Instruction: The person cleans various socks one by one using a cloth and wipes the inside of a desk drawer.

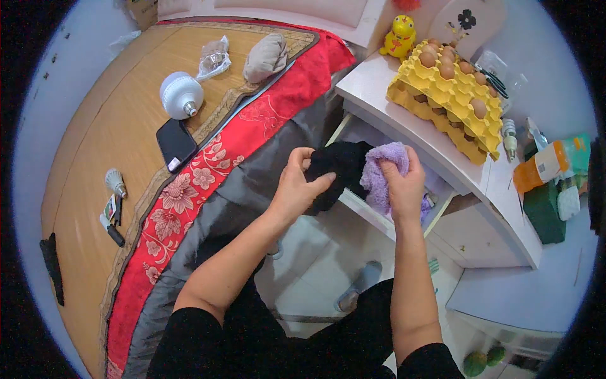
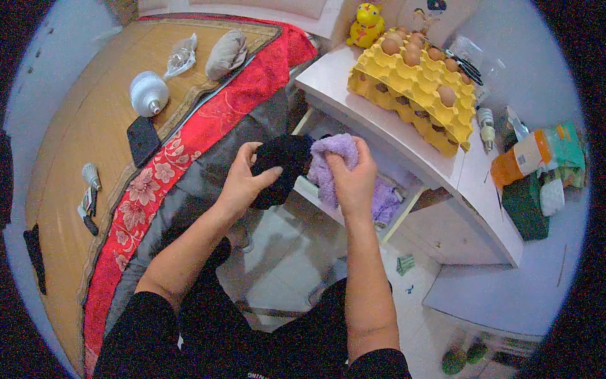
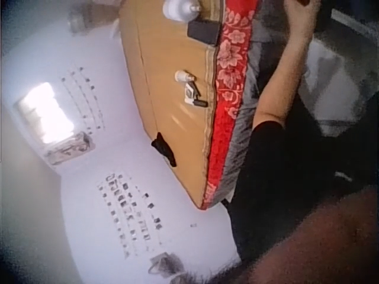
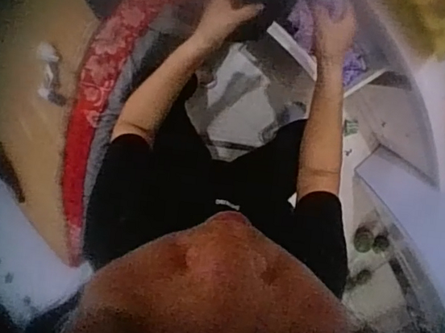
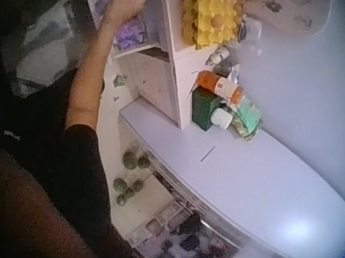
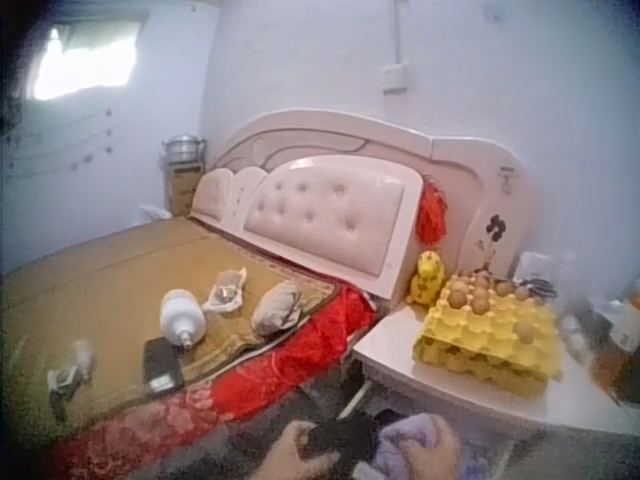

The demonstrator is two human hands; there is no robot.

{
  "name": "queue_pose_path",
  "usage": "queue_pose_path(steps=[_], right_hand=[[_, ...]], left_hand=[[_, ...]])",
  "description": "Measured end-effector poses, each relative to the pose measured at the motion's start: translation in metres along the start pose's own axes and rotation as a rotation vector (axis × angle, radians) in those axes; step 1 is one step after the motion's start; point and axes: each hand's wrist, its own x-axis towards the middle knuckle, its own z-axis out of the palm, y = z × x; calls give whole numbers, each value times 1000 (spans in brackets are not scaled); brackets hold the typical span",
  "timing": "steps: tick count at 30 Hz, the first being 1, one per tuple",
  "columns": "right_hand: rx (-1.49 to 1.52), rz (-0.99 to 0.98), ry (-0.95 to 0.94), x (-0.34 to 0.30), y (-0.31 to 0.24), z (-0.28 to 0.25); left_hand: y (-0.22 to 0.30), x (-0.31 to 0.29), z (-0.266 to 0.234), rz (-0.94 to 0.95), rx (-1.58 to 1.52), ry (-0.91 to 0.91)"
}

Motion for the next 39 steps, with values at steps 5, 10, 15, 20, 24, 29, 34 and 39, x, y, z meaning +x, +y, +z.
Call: queue_pose_path(steps=[5,10,15,20,24,29,34,39], right_hand=[[-387,-393,-125,-20,-6,32],[-576,-270,212,11,6,-2],[-233,-149,-7,-7,-2,8],[-905,-302,-1,-2,10,-3],[-625,-226,102,9,5,-15],[-419,-199,-289,-23,6,33],[-779,-246,76,1,7,7],[-497,-403,-209,-23,13,31]], left_hand=[[-3,-5,2,322,380,-54],[8,-3,1,280,276,-93],[7,-4,-2,535,615,-53],[17,2,-10,772,670,-25],[16,4,-7,-19,-260,-5],[-13,7,-7,-120,-302,27],[5,7,-10,-157,-628,46],[-15,14,-18,-185,-762,95]])
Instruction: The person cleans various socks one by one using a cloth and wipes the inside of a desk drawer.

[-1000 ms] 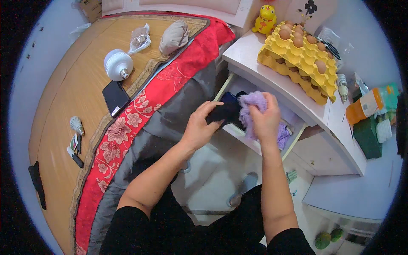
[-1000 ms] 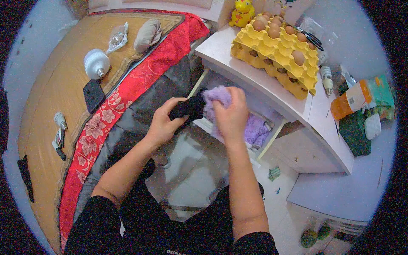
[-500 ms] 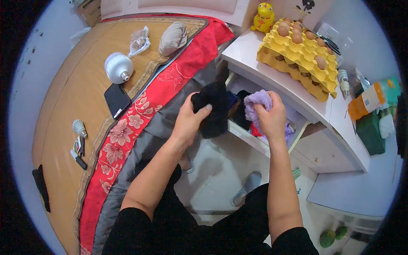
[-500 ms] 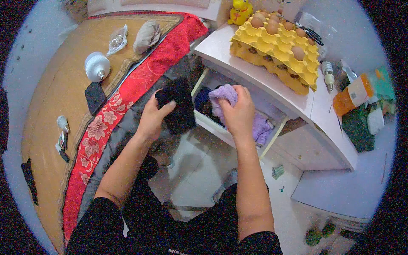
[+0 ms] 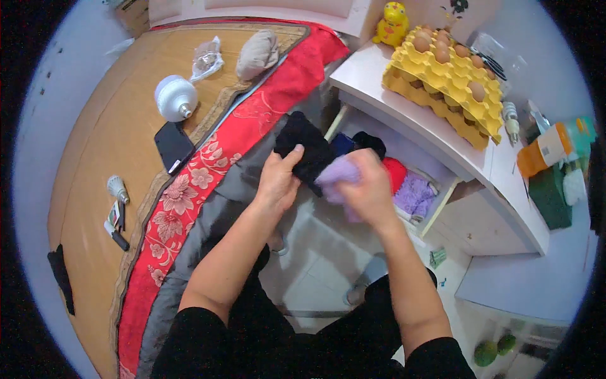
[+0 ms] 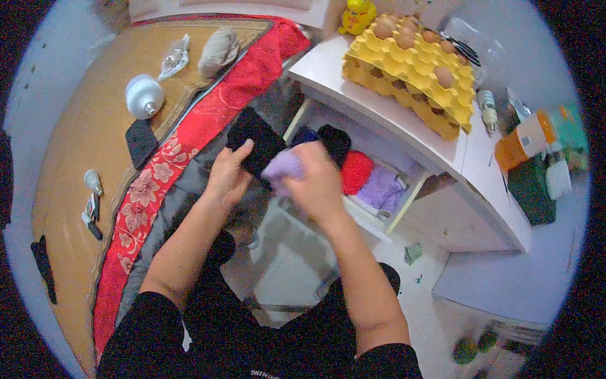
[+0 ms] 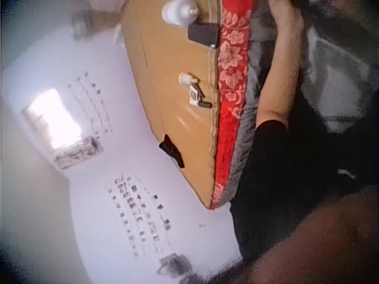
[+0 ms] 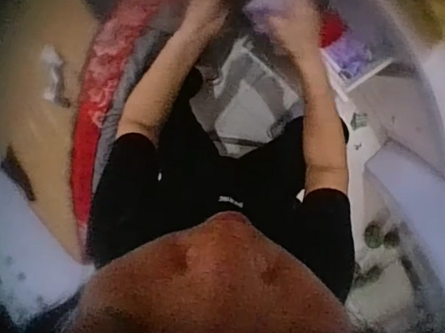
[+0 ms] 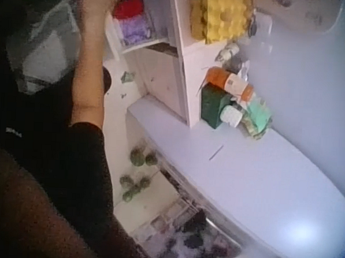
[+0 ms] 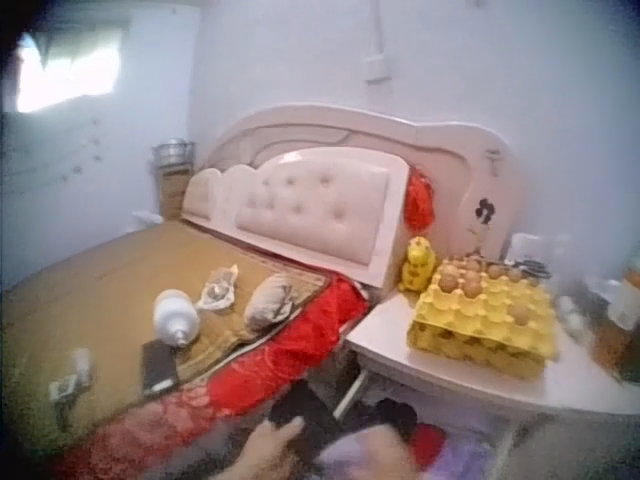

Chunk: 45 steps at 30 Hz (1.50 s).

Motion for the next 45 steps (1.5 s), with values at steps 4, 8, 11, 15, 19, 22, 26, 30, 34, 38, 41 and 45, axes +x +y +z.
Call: queue_pose_path(steps=[4,8,11,15,19,22,26,30,34,38,41,45], right_hand=[[-425,148,-93,1,10,-7],[-66,300,84,10,31,-27],[568,466,22,3,12,-7],[676,479,131,-9,10,17],[603,480,181,-2,-2,4],[448,394,105,-4,-12,-1],[483,406,10,-4,-3,-6],[642,439,201,6,-5,-25],[705,426,314,8,0,-29],[137,287,62,7,11,-37],[-115,258,136,10,16,-55],[467,303,95,6,8,-49]], left_hand=[[8,0,-1,-136,-86,-98],[26,-14,14,-142,-78,-218],[18,-24,28,-163,220,-196],[-8,-14,14,131,706,-95],[-6,-18,25,146,559,-117],[-5,-25,27,-215,163,-173],[0,-30,28,-305,215,-263],[0,-21,24,-344,104,-249],[-5,-20,21,-353,221,-314],[-9,-25,27,-292,432,-388],[-12,-21,28,-398,276,-319],[-26,6,21,-609,138,-144]])
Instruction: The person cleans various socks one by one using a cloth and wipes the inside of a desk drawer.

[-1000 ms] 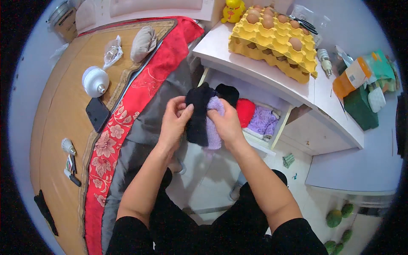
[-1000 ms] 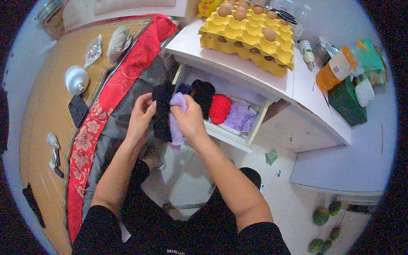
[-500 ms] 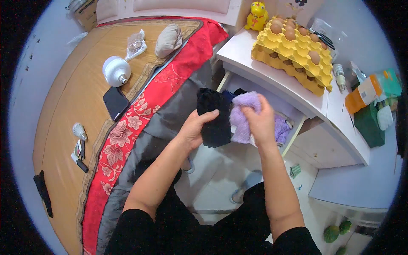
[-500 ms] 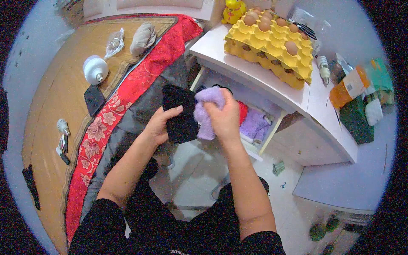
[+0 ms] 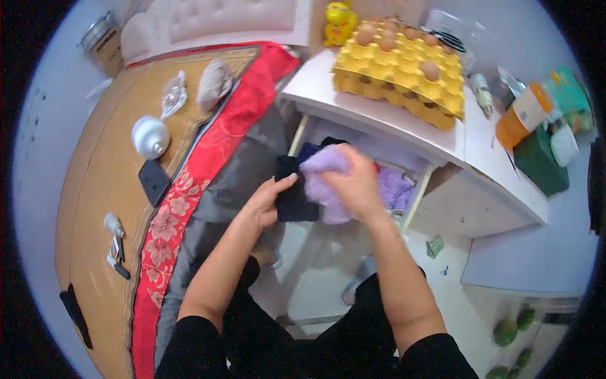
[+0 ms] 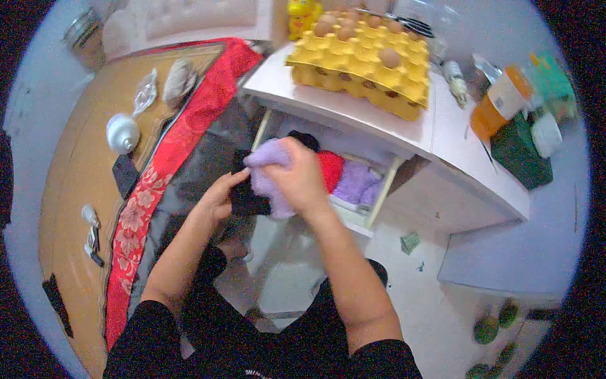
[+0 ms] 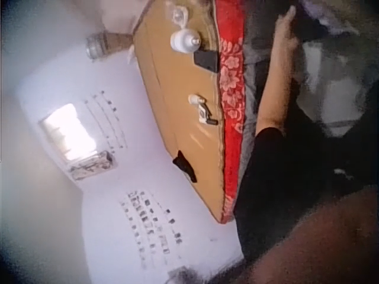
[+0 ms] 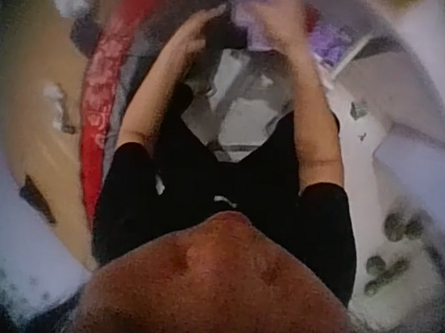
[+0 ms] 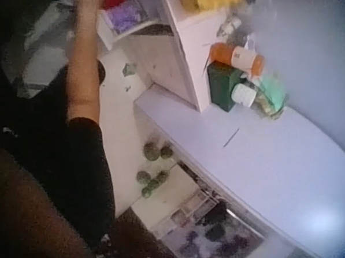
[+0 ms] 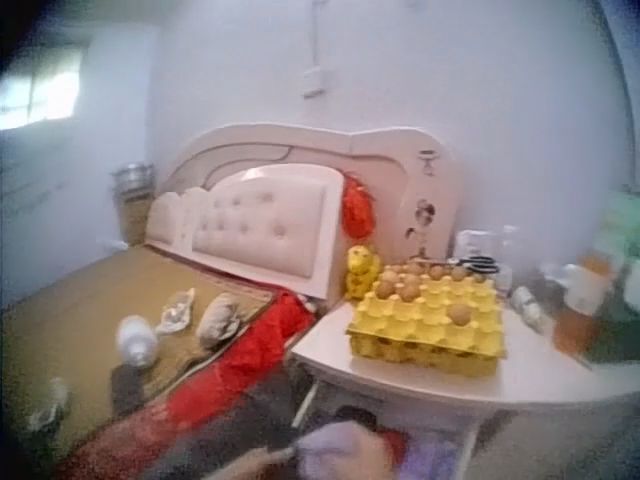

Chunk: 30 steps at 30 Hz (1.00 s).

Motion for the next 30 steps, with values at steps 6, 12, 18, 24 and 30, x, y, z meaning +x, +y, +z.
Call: queue_pose_path(steps=[6,12,18,24,30], right_hand=[[141,-105,-215,-14,-10,32],[387,22,-186,-9,-16,16],[454,38,-97,-4,-23,-10],[407,81,-144,-2,-28,-10],[484,212,-82,0,-18,-25]], left_hand=[[-29,78,-1,667,741,-201],[-67,223,96,85,100,-204],[-101,267,153,185,148,84],[-110,314,130,521,789,285],[-127,286,119,1152,1283,203]])
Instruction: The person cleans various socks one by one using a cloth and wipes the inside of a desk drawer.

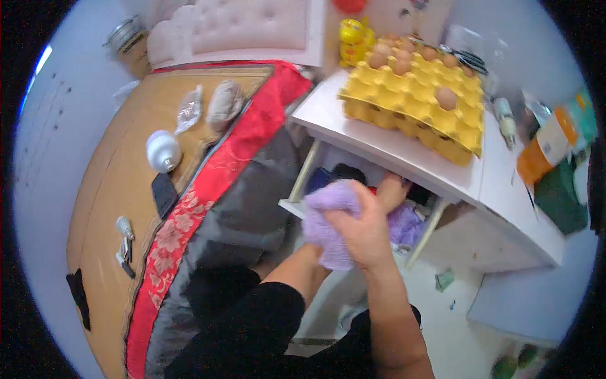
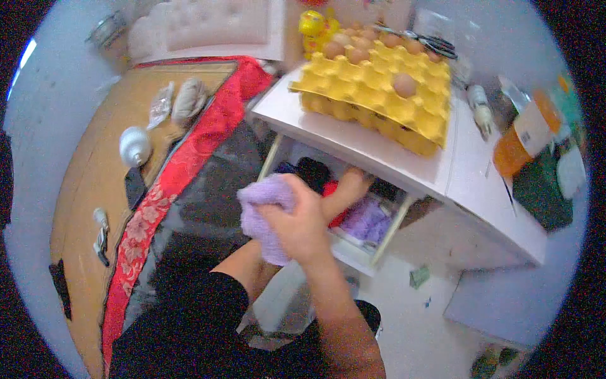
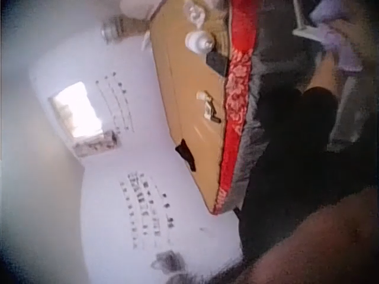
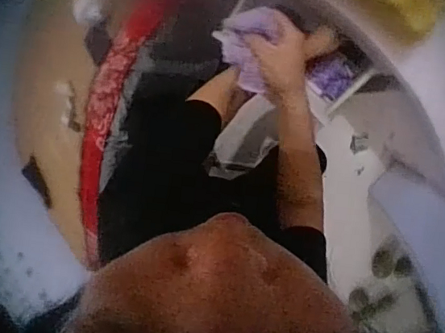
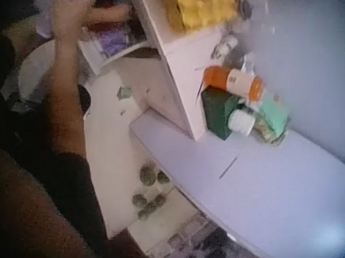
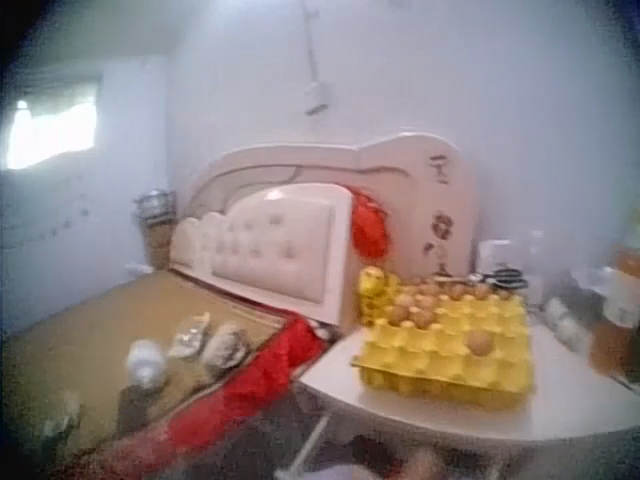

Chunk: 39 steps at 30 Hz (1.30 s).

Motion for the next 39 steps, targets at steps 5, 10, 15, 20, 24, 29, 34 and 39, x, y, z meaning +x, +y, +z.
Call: queue_pose_path(steps=[5,10,15,20,24,29,34,39], right_hand=[[89,-47,56,4,-3,16],[144,9,53,8,8,17],[126,61,-8,7,13,32],[73,49,0,9,29,29],[85,93,79,8,25,20],[352,126,89,10,30,26],[315,138,45,7,29,52],[43,140,-24,3,39,44]], left_hand=[[32,-51,-177,-140,-387,-196],[38,10,-325,232,381,334],[-26,74,-416,-95,953,503],[-61,70,-454,-379,377,562],[-15,44,-459,-570,-1011,400],[72,-46,-429,-681,-1371,173],[67,-92,-398,-460,-1294,-163],[66,-107,-371,-577,-1233,-135]])
